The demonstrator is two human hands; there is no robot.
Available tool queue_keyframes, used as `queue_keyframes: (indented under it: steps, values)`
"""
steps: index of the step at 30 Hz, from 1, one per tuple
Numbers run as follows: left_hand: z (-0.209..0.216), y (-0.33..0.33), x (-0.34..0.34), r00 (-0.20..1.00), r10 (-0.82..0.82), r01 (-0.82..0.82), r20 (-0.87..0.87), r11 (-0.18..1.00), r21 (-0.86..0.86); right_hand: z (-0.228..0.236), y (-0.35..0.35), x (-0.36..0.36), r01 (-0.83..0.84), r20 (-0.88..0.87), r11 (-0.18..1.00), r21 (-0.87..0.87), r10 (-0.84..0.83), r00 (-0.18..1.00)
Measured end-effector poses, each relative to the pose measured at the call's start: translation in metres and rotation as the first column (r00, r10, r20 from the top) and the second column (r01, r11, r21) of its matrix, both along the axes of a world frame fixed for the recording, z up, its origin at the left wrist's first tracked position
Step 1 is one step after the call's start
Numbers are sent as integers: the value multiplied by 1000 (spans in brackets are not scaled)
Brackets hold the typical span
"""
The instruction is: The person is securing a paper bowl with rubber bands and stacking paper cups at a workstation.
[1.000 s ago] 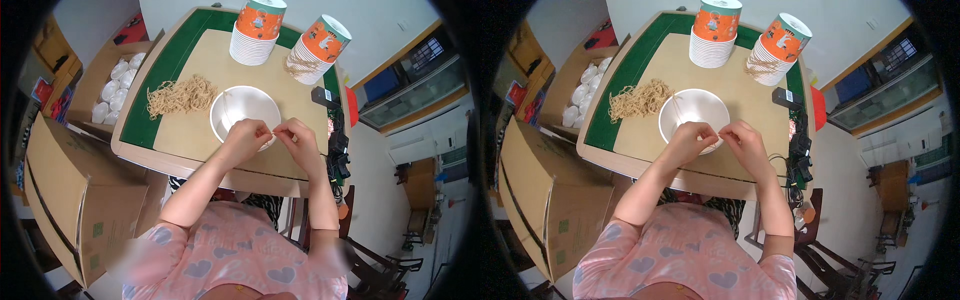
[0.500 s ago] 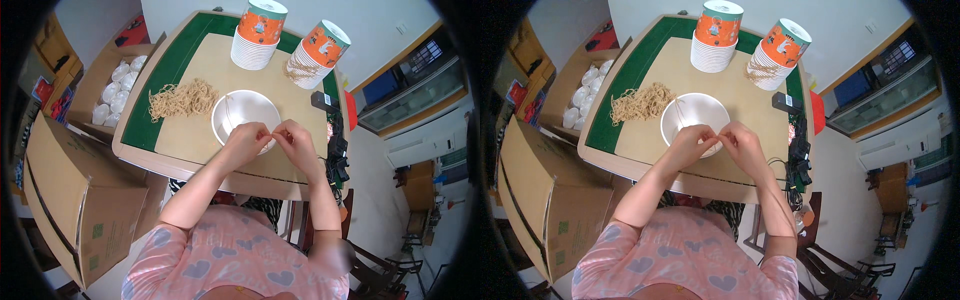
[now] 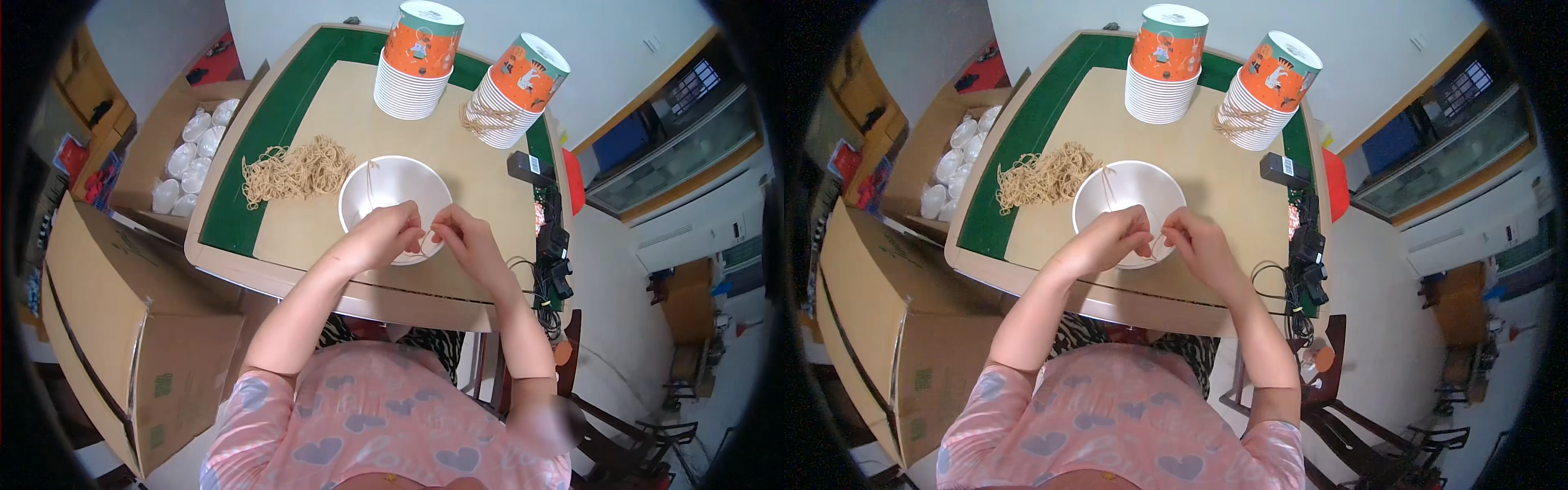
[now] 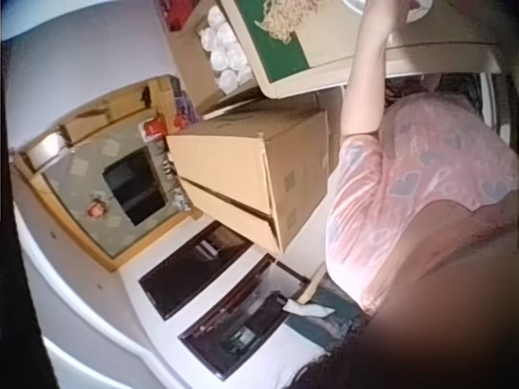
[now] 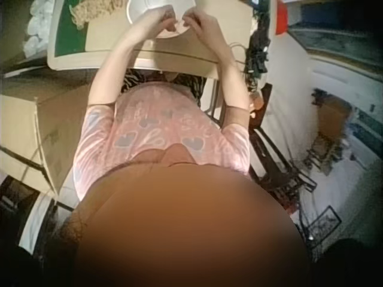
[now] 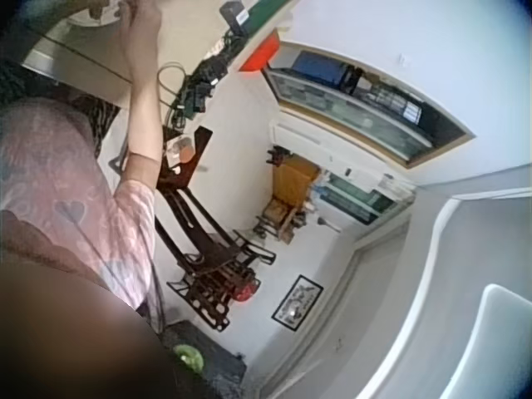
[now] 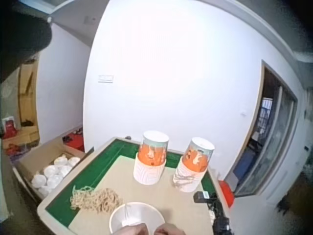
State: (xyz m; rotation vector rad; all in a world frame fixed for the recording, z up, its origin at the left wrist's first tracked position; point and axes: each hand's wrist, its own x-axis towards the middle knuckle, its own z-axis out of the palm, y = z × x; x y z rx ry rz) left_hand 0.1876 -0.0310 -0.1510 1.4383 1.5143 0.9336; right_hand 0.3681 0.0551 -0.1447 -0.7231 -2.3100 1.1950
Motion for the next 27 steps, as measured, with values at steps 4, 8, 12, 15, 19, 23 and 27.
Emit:
queue_keyframes:
  steps: [4,8,12,15,19,23,27]
  values:
    - [10,-9,-2,990,-94,101,-102,993,67,-2,-1,2,8,23,1000,-28,-7,1000]
    - [16,-5,-2,949,-276,277,-153,961,-14,-1,-2,1,35,65,999,-28,-33,997]
    - [14,-5,0,984,-171,169,-57,985,-37,5,-7,1,43,71,999,22,-45,997]
    - [11,1,-3,990,-134,133,-37,990,-37,0,-4,4,47,113,997,69,-55,992]
    - [4,0,2,991,-118,122,-57,990,75,-7,-2,2,42,23,999,20,-43,999]
    - [8,4,4,974,-194,181,-116,977,-112,-8,1,3,38,24,999,20,-39,999]
    - [-2,5,3,992,-62,68,111,996,-56,-7,0,6,18,43,999,27,-20,999]
